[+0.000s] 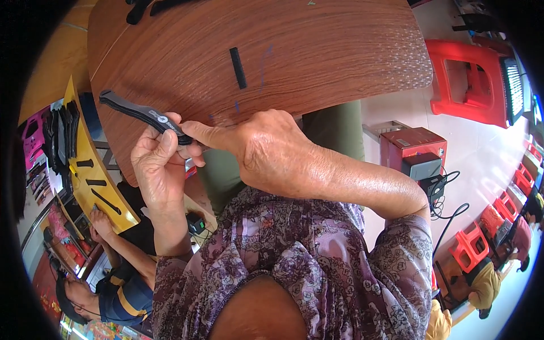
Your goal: Cleaning and fixing small plastic labels on black textile straps using a thin needle tool.
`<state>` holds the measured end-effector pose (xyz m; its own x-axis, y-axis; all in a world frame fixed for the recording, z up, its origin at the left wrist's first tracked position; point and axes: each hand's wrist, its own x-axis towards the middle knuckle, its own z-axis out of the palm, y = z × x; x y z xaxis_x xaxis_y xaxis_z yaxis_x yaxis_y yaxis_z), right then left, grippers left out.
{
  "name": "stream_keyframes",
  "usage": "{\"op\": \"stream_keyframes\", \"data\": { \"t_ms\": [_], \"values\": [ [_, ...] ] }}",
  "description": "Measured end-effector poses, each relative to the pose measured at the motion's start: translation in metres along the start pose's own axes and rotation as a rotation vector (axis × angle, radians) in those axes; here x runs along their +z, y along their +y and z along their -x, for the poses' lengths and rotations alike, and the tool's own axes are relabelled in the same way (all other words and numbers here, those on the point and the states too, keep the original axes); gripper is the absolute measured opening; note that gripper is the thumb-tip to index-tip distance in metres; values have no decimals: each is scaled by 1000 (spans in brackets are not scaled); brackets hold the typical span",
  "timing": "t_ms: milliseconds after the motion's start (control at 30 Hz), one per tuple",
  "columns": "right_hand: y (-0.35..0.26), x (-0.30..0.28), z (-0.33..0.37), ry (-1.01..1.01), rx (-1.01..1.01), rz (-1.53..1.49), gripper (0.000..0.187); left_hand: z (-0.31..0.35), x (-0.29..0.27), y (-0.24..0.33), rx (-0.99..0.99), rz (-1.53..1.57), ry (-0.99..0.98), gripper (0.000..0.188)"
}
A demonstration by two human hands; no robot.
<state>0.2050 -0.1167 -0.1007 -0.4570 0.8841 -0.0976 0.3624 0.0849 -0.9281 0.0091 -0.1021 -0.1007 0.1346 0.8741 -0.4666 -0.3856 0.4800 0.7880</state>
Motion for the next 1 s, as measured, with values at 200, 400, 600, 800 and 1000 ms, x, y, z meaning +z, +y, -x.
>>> {"op": "stream_keyframes", "data": {
  "t_ms": [200,400,600,800,1000],
  "values": [
    [1,2,1,-19,-62,39,67,-3,-2,-2,-2,-26,-39,23],
    [0,4,-3,-15,32,16,68,-4,-1,-5,13,-29,-12,23],
    [4,8,-3,82,-31,132,62,1,4,-14,154,-75,75,23],
    [-4,-6,-6,-77,213,-478,37,1,-3,-6,48,6,-53,25],
    [16,19,-3,167,-121,-121,40,0,-5,-8,45,35,-55,27]
  ]
}}
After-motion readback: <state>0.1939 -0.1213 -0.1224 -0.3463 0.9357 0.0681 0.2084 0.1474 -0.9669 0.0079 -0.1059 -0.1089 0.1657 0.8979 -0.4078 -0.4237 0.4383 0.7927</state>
